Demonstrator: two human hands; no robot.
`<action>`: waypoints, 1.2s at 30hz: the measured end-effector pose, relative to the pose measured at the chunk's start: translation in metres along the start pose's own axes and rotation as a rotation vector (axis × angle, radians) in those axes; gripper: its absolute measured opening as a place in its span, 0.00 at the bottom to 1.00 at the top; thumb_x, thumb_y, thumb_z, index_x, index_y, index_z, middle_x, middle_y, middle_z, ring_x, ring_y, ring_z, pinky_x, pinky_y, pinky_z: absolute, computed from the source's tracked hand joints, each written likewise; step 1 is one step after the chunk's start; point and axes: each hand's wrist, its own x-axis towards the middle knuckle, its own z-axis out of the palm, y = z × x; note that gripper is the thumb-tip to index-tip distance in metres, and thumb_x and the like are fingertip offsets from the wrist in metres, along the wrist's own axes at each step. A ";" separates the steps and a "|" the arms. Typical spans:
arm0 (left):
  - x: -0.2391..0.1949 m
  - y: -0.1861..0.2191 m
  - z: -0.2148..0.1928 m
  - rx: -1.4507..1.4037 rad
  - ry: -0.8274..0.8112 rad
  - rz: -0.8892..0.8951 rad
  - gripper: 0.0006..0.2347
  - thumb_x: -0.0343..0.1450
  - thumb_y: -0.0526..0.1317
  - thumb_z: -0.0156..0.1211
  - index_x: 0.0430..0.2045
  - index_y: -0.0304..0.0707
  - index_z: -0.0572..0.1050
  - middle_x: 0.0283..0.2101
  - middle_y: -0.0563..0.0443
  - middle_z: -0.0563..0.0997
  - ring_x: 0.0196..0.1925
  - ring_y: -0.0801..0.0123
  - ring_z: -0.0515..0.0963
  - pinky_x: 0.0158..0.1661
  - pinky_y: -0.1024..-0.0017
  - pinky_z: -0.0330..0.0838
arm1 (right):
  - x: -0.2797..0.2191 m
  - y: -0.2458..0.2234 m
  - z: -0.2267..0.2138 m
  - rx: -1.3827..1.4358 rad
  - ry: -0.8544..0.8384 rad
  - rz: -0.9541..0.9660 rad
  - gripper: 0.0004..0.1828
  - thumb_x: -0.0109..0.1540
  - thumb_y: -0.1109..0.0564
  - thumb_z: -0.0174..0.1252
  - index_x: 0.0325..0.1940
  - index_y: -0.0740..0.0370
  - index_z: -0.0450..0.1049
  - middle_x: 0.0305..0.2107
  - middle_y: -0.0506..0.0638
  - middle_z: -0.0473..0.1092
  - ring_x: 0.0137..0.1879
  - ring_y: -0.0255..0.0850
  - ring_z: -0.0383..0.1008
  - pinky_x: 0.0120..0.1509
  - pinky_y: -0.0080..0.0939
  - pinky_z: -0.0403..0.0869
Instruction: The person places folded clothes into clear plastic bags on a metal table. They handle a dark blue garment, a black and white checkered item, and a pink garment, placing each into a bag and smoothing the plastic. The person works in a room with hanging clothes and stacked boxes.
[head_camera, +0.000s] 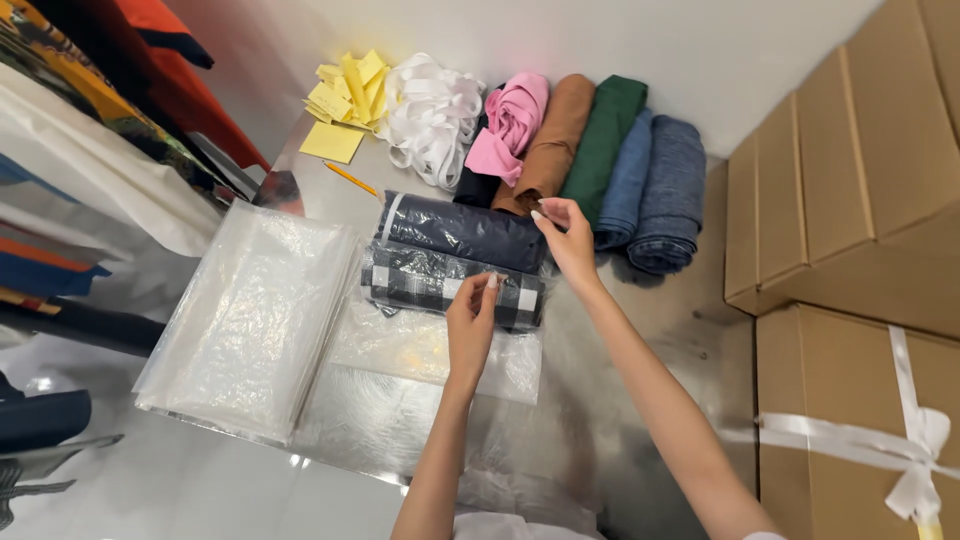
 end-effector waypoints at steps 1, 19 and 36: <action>0.005 -0.005 0.002 0.001 0.005 0.000 0.11 0.77 0.46 0.56 0.44 0.41 0.80 0.42 0.46 0.84 0.50 0.58 0.83 0.51 0.60 0.75 | 0.001 -0.008 0.000 0.001 -0.005 -0.001 0.20 0.63 0.50 0.68 0.56 0.58 0.74 0.53 0.59 0.72 0.63 0.50 0.72 0.62 0.50 0.75; 0.319 -0.033 0.078 0.659 -0.020 0.670 0.42 0.59 0.25 0.73 0.69 0.32 0.56 0.64 0.23 0.60 0.67 0.28 0.63 0.67 0.44 0.59 | 0.077 -0.010 0.021 0.061 0.134 0.258 0.41 0.63 0.48 0.65 0.73 0.65 0.55 0.66 0.76 0.55 0.74 0.66 0.56 0.73 0.64 0.61; 0.390 -0.056 0.145 0.263 -0.023 0.211 0.38 0.58 0.46 0.76 0.64 0.53 0.61 0.58 0.36 0.71 0.57 0.36 0.75 0.59 0.44 0.68 | 0.054 -0.061 0.019 0.259 0.291 0.314 0.37 0.63 0.50 0.63 0.72 0.60 0.56 0.68 0.70 0.53 0.76 0.60 0.53 0.76 0.60 0.56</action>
